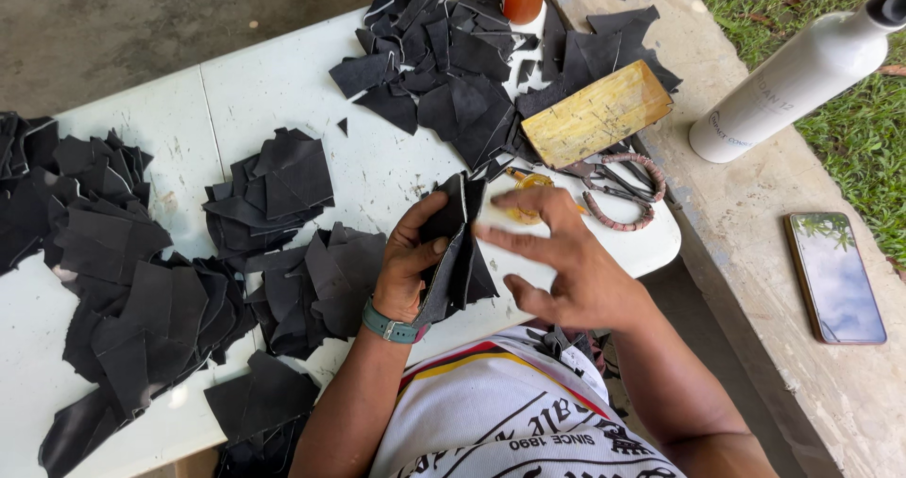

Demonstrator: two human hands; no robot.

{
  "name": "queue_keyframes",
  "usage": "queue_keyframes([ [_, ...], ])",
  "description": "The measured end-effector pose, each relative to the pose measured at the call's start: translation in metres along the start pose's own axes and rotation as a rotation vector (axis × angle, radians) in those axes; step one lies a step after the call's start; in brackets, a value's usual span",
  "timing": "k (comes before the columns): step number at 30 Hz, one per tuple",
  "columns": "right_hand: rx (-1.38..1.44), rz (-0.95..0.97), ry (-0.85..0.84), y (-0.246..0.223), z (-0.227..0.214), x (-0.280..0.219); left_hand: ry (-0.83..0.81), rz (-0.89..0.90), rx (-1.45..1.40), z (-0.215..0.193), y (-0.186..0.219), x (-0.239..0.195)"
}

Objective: The person applies a yellow adhesive from a small jar onto the edges of black leather pieces using a small stick. They then press the edges together to bond them, repeating the process with multiple pieces.

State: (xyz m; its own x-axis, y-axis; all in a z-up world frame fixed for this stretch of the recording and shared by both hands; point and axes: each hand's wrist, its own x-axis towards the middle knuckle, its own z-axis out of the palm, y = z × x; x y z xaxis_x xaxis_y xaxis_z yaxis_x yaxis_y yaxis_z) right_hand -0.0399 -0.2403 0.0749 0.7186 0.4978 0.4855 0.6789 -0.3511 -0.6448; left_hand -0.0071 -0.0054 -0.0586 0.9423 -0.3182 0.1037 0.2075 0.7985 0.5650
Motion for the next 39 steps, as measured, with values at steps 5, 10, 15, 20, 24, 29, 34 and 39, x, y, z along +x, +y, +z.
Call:
queue_keyframes([
  [5,-0.165,-0.069,0.051,-0.010,-0.001,0.000,0.007,0.009,-0.025,0.005,0.002,0.000],
  [10,-0.223,-0.097,0.004,-0.010,-0.001,0.005,0.000,0.044,0.003,0.013,0.005,0.003],
  [15,-0.054,-0.075,0.049,-0.010,0.001,-0.005,-0.046,0.076,-0.071,0.008,0.005,0.009],
  [20,-0.179,-0.155,0.043,-0.015,0.013,-0.004,-0.078,0.097,-0.078,0.005,0.003,0.014],
  [24,-0.350,-0.137,0.139,-0.012,0.014,0.000,-0.041,0.077,-0.022,0.003,-0.001,0.009],
  [29,-0.358,-0.191,0.151,-0.022,0.019,-0.002,-0.017,0.110,0.039,-0.002,0.002,0.012],
  [34,-0.417,-0.223,0.143,-0.031,0.019,-0.001,-0.048,0.109,-0.062,0.003,0.003,0.014],
  [39,-0.377,-0.262,0.123,-0.038,0.014,-0.003,-0.030,0.152,0.015,0.009,0.013,0.018],
])
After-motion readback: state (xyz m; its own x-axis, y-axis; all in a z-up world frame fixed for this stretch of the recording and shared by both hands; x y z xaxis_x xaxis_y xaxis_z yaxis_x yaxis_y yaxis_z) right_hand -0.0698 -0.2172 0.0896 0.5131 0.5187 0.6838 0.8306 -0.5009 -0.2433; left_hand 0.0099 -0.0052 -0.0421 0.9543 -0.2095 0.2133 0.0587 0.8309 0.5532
